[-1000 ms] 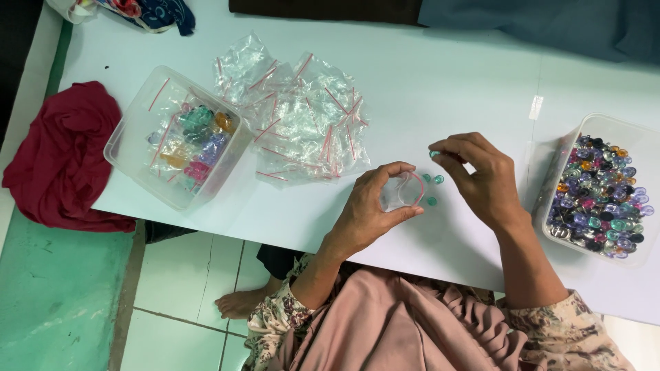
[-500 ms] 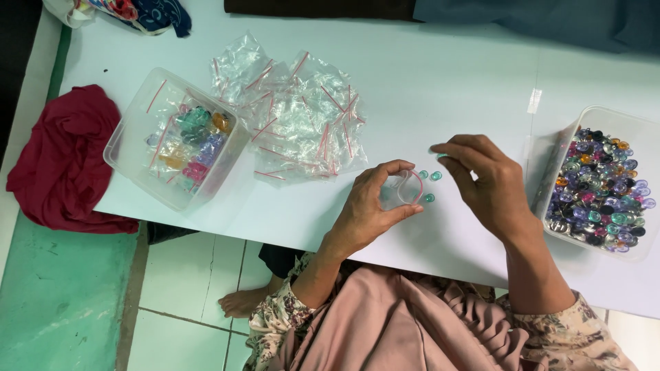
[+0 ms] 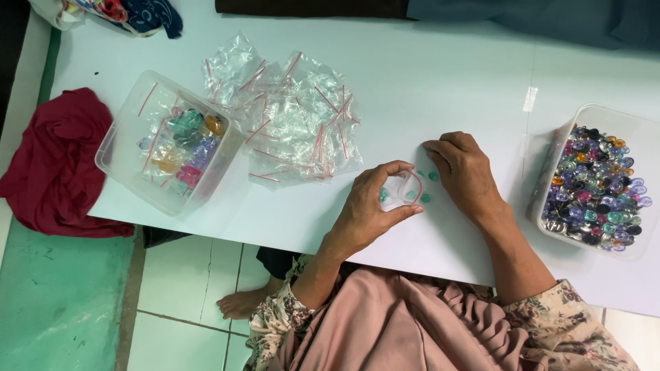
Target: Sorting colored buttons from a mixed container and packing them into small plastic bags.
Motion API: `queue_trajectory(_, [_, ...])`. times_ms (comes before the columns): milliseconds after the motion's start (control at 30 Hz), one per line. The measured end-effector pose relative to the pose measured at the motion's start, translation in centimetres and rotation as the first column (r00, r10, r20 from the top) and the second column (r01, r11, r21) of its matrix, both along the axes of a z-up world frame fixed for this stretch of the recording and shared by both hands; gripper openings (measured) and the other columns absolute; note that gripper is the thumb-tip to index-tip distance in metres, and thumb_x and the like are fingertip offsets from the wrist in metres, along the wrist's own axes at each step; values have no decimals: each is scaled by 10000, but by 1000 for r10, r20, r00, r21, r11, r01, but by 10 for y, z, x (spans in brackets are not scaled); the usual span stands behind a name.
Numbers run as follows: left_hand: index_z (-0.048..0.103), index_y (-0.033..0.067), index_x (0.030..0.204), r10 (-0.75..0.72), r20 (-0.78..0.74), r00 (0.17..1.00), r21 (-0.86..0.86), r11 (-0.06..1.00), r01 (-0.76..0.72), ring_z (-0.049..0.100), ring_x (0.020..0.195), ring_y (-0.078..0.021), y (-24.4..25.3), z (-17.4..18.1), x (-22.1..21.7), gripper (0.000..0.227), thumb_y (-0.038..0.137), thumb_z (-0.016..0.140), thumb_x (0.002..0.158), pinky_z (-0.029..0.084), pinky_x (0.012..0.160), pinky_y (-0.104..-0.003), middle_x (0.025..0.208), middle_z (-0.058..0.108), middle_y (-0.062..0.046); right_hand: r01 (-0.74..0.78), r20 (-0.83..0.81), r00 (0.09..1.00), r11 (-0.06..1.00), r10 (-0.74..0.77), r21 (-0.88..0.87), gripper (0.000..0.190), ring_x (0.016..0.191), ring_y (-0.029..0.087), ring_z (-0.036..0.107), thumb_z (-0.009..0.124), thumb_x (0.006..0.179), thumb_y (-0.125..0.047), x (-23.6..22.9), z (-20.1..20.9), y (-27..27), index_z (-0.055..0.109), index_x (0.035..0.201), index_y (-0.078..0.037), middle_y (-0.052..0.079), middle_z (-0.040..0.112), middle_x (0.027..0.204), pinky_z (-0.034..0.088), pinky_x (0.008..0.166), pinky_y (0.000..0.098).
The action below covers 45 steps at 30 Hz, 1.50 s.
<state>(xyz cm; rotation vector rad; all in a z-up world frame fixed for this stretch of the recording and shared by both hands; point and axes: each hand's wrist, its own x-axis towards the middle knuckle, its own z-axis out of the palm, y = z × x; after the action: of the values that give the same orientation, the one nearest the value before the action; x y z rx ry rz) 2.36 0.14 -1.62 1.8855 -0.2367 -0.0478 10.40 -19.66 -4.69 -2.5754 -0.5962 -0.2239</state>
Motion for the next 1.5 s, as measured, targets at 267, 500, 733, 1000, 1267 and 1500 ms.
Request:
queue_trajectory(267, [532,92,1397,2,19,1000,15,1000,-2,633,1239,-323,-1,-2,0,654,200,845,833,343,1179,-520,1287,664,-107,0,55,999,999,-3,39,107,959,231,701,732,991,-9,-1,-16,-5,785,1079,-40,109,678,953,597,790,285])
queue_trajectory(500, [528,120,1418,-13,97,995,88,996,4,642,1223,-316,2,-1,18,697,239,860,817,385,1149,-522,1264,676,-91,-21,124,992,959,-14,282,167,874,229,687,736,993,56,-2,-17,-8,780,1140,-9,107,643,965,595,705,299])
queue_trajectory(733, [520,128,1423,-110,211,971,60,993,99,656,1232,-322,13,-6,86,710,229,884,822,418,1128,-558,1273,689,-83,-20,159,986,898,-56,439,187,859,208,660,712,1043,57,3,-14,-14,768,1207,-13,86,601,1013,573,701,305])
queue_trajectory(1000, [496,163,1448,-96,445,891,274,961,-33,620,1262,-214,-7,-53,96,707,235,878,857,371,1185,-489,1305,641,-11,-135,264,964,793,-34,595,196,908,243,637,671,1041,129,3,-6,-10,728,1219,69,148,564,1074,565,729,358])
queue_trajectory(1267, [478,163,1458,-89,495,864,255,966,-47,583,1280,-208,-21,-64,85,704,232,858,869,375,1195,-470,1301,617,-11,-207,280,959,778,42,593,230,900,238,630,661,1021,108,-5,-7,2,706,1242,66,157,536,1110,552,719,366])
queue_trajectory(1500, [467,167,1463,-47,480,876,197,979,-56,563,1322,-184,-17,-66,89,675,294,827,906,359,1209,-461,1370,597,15,-199,271,962,788,42,583,195,879,240,602,607,1054,92,-4,2,-5,698,1226,88,164,505,1109,535,709,368])
